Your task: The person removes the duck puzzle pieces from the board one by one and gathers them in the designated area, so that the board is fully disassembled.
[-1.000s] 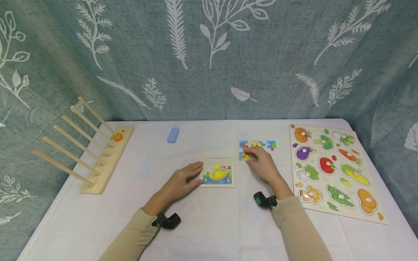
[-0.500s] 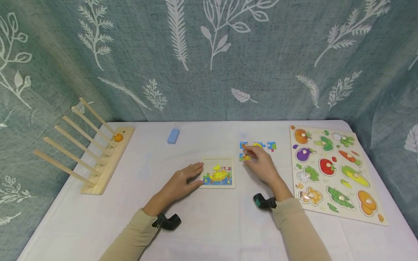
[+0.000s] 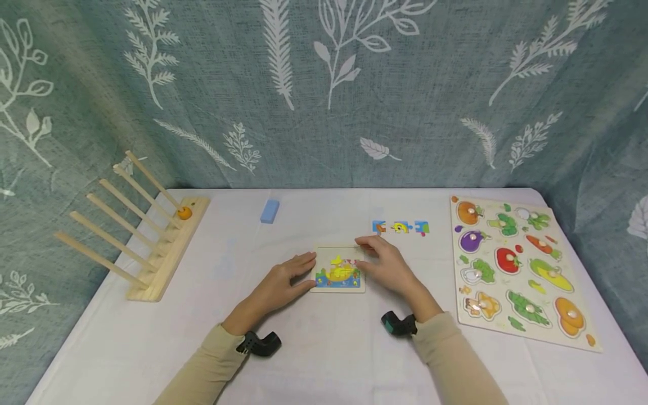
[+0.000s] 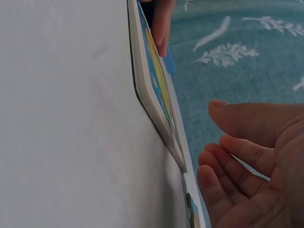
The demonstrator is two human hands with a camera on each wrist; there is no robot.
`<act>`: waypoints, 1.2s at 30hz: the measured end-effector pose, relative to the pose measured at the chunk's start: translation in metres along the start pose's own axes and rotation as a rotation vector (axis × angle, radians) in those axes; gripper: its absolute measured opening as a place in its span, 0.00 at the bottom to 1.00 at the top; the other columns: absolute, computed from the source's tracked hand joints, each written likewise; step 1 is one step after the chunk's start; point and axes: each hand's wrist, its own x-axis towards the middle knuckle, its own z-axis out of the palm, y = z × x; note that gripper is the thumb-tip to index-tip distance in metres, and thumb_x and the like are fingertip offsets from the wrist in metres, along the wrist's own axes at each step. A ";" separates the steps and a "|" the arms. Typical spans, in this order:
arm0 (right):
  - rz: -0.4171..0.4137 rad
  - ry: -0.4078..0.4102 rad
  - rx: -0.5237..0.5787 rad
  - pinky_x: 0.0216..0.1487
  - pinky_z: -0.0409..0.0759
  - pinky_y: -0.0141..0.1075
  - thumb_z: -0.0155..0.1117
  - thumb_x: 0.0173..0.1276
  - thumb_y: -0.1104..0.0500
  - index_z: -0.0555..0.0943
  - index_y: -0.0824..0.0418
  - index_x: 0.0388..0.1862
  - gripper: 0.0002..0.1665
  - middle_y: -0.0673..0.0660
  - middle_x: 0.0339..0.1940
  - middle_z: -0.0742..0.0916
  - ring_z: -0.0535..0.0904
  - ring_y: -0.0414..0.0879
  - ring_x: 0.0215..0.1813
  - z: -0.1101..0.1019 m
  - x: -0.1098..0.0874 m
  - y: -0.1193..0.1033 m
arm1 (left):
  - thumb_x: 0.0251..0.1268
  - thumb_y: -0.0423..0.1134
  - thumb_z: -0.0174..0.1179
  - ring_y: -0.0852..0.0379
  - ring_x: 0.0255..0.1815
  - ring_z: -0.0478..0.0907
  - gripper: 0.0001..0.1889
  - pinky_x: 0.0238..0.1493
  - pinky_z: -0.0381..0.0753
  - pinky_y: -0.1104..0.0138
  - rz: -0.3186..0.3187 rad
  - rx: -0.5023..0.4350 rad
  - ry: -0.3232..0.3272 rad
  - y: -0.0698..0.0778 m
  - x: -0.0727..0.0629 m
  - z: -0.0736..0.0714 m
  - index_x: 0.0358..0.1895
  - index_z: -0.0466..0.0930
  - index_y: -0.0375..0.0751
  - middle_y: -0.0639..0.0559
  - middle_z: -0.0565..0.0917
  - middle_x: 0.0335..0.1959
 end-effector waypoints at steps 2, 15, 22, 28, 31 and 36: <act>-0.015 -0.011 0.010 0.63 0.75 0.46 0.66 0.62 0.63 0.72 0.66 0.62 0.28 0.62 0.60 0.79 0.76 0.57 0.61 0.003 -0.001 -0.002 | 0.61 0.43 0.64 0.46 0.68 0.67 0.28 0.70 0.65 0.56 -0.004 -0.003 -0.006 0.000 0.000 0.000 0.61 0.72 0.29 0.42 0.71 0.66; 0.030 -0.125 -0.095 0.58 0.79 0.45 0.67 0.62 0.60 0.73 0.65 0.62 0.30 0.60 0.57 0.79 0.78 0.53 0.56 0.022 0.007 -0.023 | 0.62 0.43 0.63 0.45 0.68 0.67 0.28 0.70 0.66 0.55 -0.003 -0.024 -0.014 0.003 0.000 0.001 0.61 0.72 0.29 0.41 0.71 0.66; -0.008 -0.116 -0.219 0.51 0.77 0.42 0.69 0.60 0.61 0.75 0.66 0.60 0.29 0.58 0.51 0.78 0.74 0.46 0.47 0.027 0.007 -0.024 | 0.62 0.44 0.63 0.45 0.69 0.66 0.29 0.70 0.65 0.55 -0.009 -0.003 -0.024 0.003 0.002 0.000 0.62 0.72 0.30 0.42 0.70 0.67; -0.021 -0.122 -0.243 0.49 0.75 0.41 0.68 0.60 0.61 0.75 0.65 0.60 0.28 0.58 0.52 0.76 0.71 0.45 0.45 0.029 0.007 -0.023 | 0.62 0.44 0.63 0.45 0.68 0.67 0.28 0.70 0.66 0.55 0.002 0.004 -0.018 0.001 0.002 -0.001 0.61 0.72 0.30 0.42 0.71 0.66; -0.011 -0.132 -0.239 0.50 0.76 0.42 0.68 0.61 0.61 0.75 0.65 0.60 0.28 0.59 0.53 0.75 0.72 0.46 0.47 0.030 0.008 -0.022 | 0.62 0.44 0.63 0.45 0.68 0.67 0.28 0.69 0.67 0.54 0.001 0.003 -0.020 0.000 0.002 -0.001 0.62 0.72 0.30 0.42 0.71 0.66; 0.011 -0.142 -0.166 0.58 0.76 0.46 0.67 0.62 0.62 0.73 0.64 0.59 0.26 0.60 0.54 0.75 0.74 0.50 0.53 0.031 0.008 -0.020 | 0.62 0.43 0.63 0.44 0.68 0.67 0.28 0.69 0.67 0.54 0.000 -0.003 -0.018 -0.001 0.002 0.000 0.61 0.72 0.30 0.42 0.71 0.66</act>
